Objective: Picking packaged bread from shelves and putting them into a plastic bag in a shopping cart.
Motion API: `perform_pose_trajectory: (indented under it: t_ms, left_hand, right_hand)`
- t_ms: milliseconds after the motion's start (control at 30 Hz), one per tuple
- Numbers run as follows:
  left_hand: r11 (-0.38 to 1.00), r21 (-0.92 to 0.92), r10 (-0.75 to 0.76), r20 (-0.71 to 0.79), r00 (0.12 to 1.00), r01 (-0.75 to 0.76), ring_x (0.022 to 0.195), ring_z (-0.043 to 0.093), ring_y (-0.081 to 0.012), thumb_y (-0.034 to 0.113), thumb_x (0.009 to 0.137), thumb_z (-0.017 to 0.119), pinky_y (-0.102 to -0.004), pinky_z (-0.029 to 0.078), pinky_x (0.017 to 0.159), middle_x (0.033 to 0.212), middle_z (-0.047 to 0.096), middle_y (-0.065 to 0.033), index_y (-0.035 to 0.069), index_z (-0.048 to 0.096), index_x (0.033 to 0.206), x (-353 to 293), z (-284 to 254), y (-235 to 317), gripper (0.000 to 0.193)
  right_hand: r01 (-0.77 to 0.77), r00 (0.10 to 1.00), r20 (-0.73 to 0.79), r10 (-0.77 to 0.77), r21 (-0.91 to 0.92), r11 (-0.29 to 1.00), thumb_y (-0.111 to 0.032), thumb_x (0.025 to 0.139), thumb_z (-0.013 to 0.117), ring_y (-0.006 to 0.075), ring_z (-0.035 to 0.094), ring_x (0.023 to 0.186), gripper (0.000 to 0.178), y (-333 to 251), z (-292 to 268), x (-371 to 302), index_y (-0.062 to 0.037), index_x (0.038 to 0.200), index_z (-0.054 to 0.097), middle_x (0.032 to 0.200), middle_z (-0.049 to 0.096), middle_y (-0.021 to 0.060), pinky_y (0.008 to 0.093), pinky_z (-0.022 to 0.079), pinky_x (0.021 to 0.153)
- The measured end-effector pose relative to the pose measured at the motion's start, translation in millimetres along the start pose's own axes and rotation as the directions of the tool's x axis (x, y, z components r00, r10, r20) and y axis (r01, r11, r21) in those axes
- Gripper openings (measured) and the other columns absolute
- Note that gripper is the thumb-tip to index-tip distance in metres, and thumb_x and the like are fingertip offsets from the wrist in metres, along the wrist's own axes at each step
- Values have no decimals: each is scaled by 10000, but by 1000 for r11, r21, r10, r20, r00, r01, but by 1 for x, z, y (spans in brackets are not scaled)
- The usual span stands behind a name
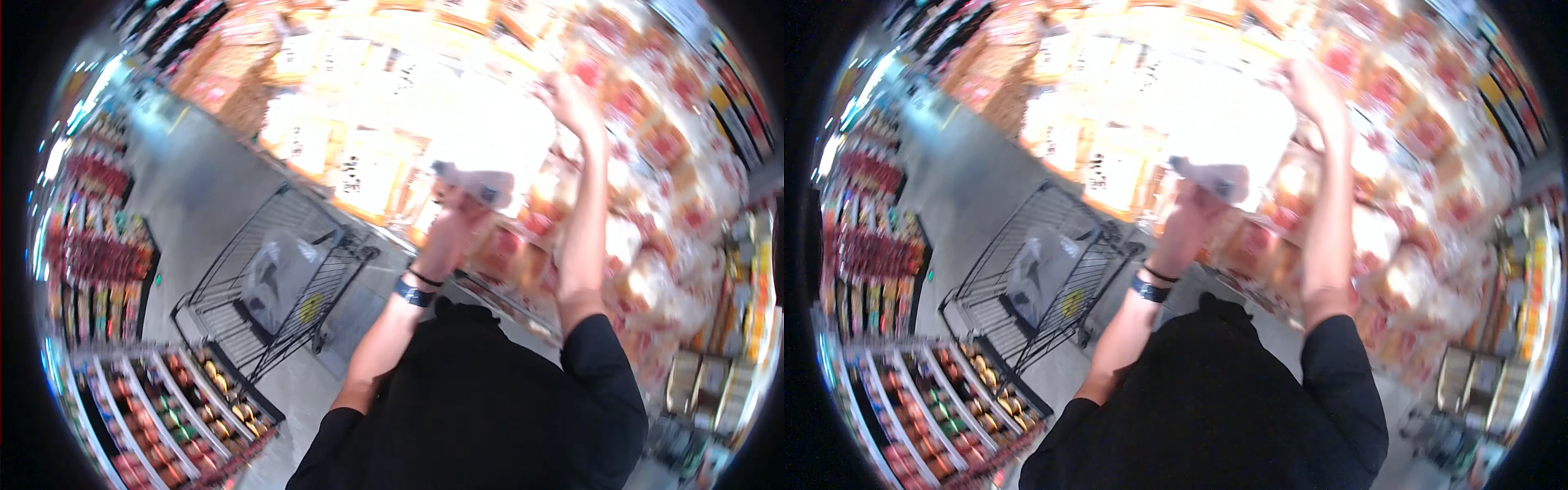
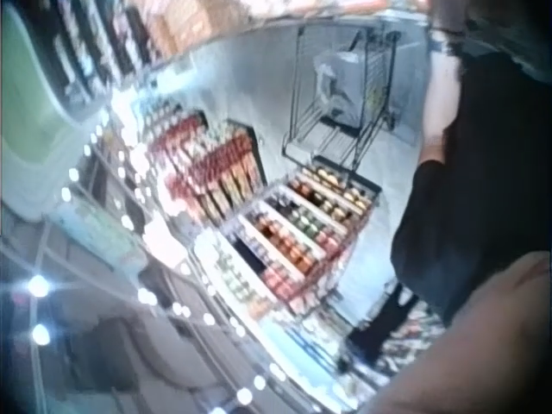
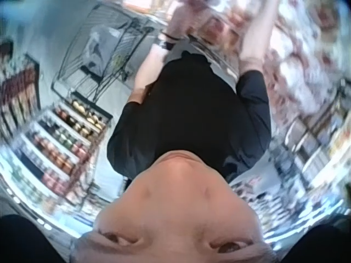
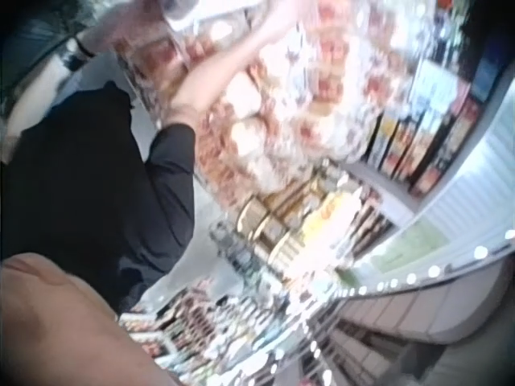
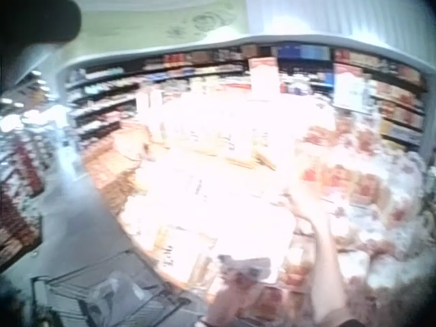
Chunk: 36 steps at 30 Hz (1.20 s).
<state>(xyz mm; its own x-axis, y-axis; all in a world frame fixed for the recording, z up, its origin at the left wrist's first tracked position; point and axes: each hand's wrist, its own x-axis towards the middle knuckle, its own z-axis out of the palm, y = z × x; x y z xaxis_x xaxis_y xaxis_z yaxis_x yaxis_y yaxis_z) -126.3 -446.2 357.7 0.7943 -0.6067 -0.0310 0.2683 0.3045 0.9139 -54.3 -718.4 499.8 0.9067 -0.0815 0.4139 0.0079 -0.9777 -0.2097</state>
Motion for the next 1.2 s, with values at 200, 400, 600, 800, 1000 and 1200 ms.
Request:
perform_pose_trajectory:
  t_ms: [200,400,600,800,1000,1200]
  left_hand:
    - [952,259,179,-32,983,-165,1188,554,-139,166,1057,496,-359,485,1021,1262,554,-37,72,537,1236,41,-3,-14,207]
    - [894,-441,-97,-11,995,82,1109,572,-143,139,1039,543,-334,515,970,1234,522,-54,105,515,1225,58,-19,-37,191]
    - [884,-465,141,181,973,-41,1171,579,-166,128,1040,543,-364,512,987,1341,524,-69,81,480,1314,57,-38,-62,285]
    - [963,114,258,-121,959,-245,1194,594,-231,110,1007,555,-379,498,1001,1292,592,-105,33,557,1286,-3,-41,-1,289]
    - [-79,807,354,571,741,-585,1066,617,-237,124,840,638,-357,477,942,1057,635,-94,42,630,1109,-82,-82,47,282]
    - [-362,626,69,757,650,-691,908,599,-162,171,825,616,-309,477,862,892,589,-7,67,624,982,-158,-131,15,189]
  right_hand:
    - [6,999,52,-10,69,998,-243,920,690,417,676,947,266,30,21,38,3,1018,717,960,704,247,465,518,795]
    - [9,994,107,-7,-13,1000,-313,932,687,443,680,865,349,55,47,47,31,985,693,865,682,276,482,509,742]
    - [-96,995,61,85,201,975,-298,987,630,351,707,963,331,72,62,37,22,1052,683,956,720,219,420,526,850]
    - [101,987,-138,-80,147,984,-227,997,614,295,653,1151,293,24,11,1,-12,1189,673,1233,678,183,387,498,966]
    - [35,991,89,-99,542,840,-115,980,614,215,648,1079,232,-98,-38,-113,-17,1177,687,1122,703,102,343,495,979]
    - [-160,909,373,-184,722,673,-87,977,620,162,671,957,187,-198,46,-196,-14,1124,709,1046,728,81,308,517,862]
